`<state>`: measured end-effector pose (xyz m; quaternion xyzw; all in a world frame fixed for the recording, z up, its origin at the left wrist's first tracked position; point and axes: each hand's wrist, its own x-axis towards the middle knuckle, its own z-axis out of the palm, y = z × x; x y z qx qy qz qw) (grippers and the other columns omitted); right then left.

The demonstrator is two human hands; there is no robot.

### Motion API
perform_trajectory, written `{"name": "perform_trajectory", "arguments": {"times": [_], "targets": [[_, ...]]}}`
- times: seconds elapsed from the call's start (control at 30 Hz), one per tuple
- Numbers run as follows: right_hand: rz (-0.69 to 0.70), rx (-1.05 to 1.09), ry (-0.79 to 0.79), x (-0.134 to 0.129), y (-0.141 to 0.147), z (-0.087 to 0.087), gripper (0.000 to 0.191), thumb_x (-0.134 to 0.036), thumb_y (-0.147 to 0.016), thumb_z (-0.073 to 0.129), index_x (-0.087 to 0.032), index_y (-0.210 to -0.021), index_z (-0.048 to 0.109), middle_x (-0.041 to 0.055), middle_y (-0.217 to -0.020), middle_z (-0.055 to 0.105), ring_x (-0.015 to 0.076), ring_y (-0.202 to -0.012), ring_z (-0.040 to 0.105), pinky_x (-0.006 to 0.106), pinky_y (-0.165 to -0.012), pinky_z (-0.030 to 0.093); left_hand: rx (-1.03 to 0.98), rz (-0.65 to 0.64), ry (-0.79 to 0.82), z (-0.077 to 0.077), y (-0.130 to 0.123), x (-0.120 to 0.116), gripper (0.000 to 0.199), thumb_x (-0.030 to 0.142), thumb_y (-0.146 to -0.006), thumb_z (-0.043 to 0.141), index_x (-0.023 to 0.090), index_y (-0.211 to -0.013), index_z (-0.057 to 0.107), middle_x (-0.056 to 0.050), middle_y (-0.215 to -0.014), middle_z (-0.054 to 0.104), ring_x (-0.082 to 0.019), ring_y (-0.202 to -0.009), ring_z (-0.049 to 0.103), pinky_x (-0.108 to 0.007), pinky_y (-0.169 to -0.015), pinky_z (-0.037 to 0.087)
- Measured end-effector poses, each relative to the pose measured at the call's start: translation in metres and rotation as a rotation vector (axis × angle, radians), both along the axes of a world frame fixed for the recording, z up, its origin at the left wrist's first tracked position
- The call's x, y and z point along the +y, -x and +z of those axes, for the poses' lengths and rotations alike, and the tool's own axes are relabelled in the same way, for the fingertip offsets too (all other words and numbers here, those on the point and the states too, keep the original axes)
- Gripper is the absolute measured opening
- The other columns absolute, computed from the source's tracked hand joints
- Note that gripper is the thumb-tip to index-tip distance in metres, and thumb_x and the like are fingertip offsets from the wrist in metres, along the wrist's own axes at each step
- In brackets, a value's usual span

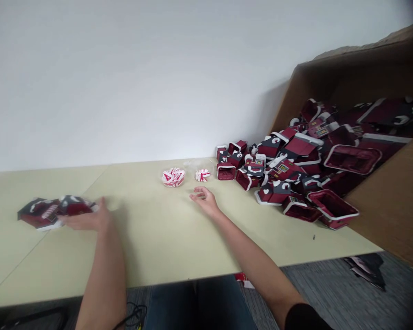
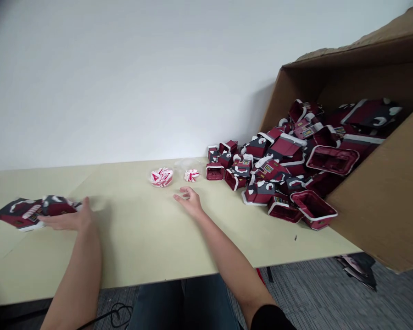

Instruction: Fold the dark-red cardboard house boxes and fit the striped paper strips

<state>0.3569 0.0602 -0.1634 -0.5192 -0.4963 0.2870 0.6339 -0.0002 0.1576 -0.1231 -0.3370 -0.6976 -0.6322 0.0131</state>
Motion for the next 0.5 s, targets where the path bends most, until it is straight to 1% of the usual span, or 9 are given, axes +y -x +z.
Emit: {"name": "perform_trajectory", "arguments": {"times": [0.03,0.1,0.17,0.23,0.3,0.37,0.4,0.47,0.5], "targets": [[-0.007,-0.008,-0.008,0.000,0.000,0.000,0.049,-0.053,-0.066,0.075,-0.021,-0.101,0.064,0.0056,-0.112,0.068,0.0178,-0.090,0.062,0.031,-0.078,0.051,-0.013,0.048,0.009,-0.001,0.005,0.004,0.119,0.047,-0.066,0.076,0.005,-0.144,-0.004,-0.031,-0.160,0.005,-0.040,-0.151,0.006,-0.060,-0.122,0.006],[-0.028,-0.014,-0.024,0.001,-0.002,0.002,0.046,-0.051,-0.066,0.075,-0.021,-0.099,0.065,0.0052,-0.111,0.069,0.0183,-0.089,0.063,0.031,-0.077,0.052,-0.090,0.151,0.044,0.001,0.010,0.010,0.123,0.048,-0.059,0.080,0.010,-0.145,0.000,-0.024,-0.163,0.008,-0.033,-0.153,0.007,-0.051,-0.124,0.008],[-0.063,-0.012,-0.040,0.002,-0.007,0.007,0.044,-0.049,-0.065,0.075,-0.021,-0.097,0.064,0.0051,-0.110,0.069,0.0188,-0.087,0.064,0.032,-0.076,0.052,-0.118,0.143,0.081,0.003,0.008,0.013,0.122,0.049,-0.058,0.079,0.015,-0.146,0.001,-0.020,-0.165,0.007,-0.031,-0.153,0.006,-0.049,-0.124,0.008],[-0.119,0.003,-0.073,-0.001,-0.021,0.020,0.043,-0.049,-0.067,0.073,-0.021,-0.098,0.064,0.0057,-0.112,0.069,0.0193,-0.089,0.064,0.032,-0.077,0.053,-0.153,0.140,0.119,0.005,0.004,0.012,0.122,0.046,-0.057,0.080,0.018,-0.146,0.001,-0.017,-0.165,0.007,-0.031,-0.153,0.006,-0.047,-0.125,0.009],[-0.240,-0.008,-0.121,-0.012,-0.046,0.041,0.039,-0.047,-0.071,0.069,-0.020,-0.098,0.063,0.0070,-0.111,0.069,0.0196,-0.090,0.064,0.033,-0.081,0.052,-0.116,0.117,0.113,0.004,-0.001,0.010,0.121,0.049,-0.059,0.078,0.018,-0.147,0.000,-0.018,-0.165,0.006,-0.032,-0.153,0.007,-0.044,-0.125,0.008],[-0.473,-0.116,-0.132,-0.032,-0.083,0.069,0.032,-0.043,-0.075,0.066,-0.018,-0.095,0.065,0.0080,-0.100,0.071,0.0203,-0.086,0.065,0.035,-0.083,0.052,-0.012,0.085,0.061,0.002,-0.007,0.009,0.118,0.058,-0.064,0.072,0.014,-0.147,-0.001,-0.021,-0.164,0.006,-0.033,-0.153,0.005,-0.042,-0.125,0.005],[-0.609,-0.208,-0.081,-0.046,-0.105,0.085,0.030,-0.041,-0.077,0.066,-0.018,-0.095,0.067,0.0078,-0.097,0.071,0.0211,-0.085,0.066,0.037,-0.084,0.051,0.050,0.064,0.026,0.001,-0.011,0.009,0.117,0.063,-0.067,0.068,0.014,-0.147,-0.002,-0.021,-0.164,0.006,-0.033,-0.153,0.005,-0.043,-0.125,0.004],[-0.915,-0.370,0.092,-0.080,-0.150,0.117,0.027,-0.038,-0.079,0.068,-0.019,-0.097,0.070,0.0097,-0.097,0.072,0.0256,-0.092,0.066,0.042,-0.089,0.049,0.153,0.036,-0.045,0.000,-0.021,0.009,0.117,0.069,-0.068,0.065,0.016,-0.147,-0.003,-0.019,-0.164,0.010,-0.034,-0.152,0.004,-0.048,-0.124,0.003],[-1.055,-0.406,0.197,-0.098,-0.172,0.131,0.026,-0.036,-0.081,0.067,-0.018,-0.100,0.071,0.0131,-0.100,0.071,0.0288,-0.098,0.066,0.045,-0.089,0.049,0.190,0.014,-0.077,0.000,-0.028,0.008,0.118,0.069,-0.067,0.066,0.015,-0.148,0.000,-0.019,-0.163,0.013,-0.036,-0.152,0.006,-0.051,-0.124,0.004]]}}
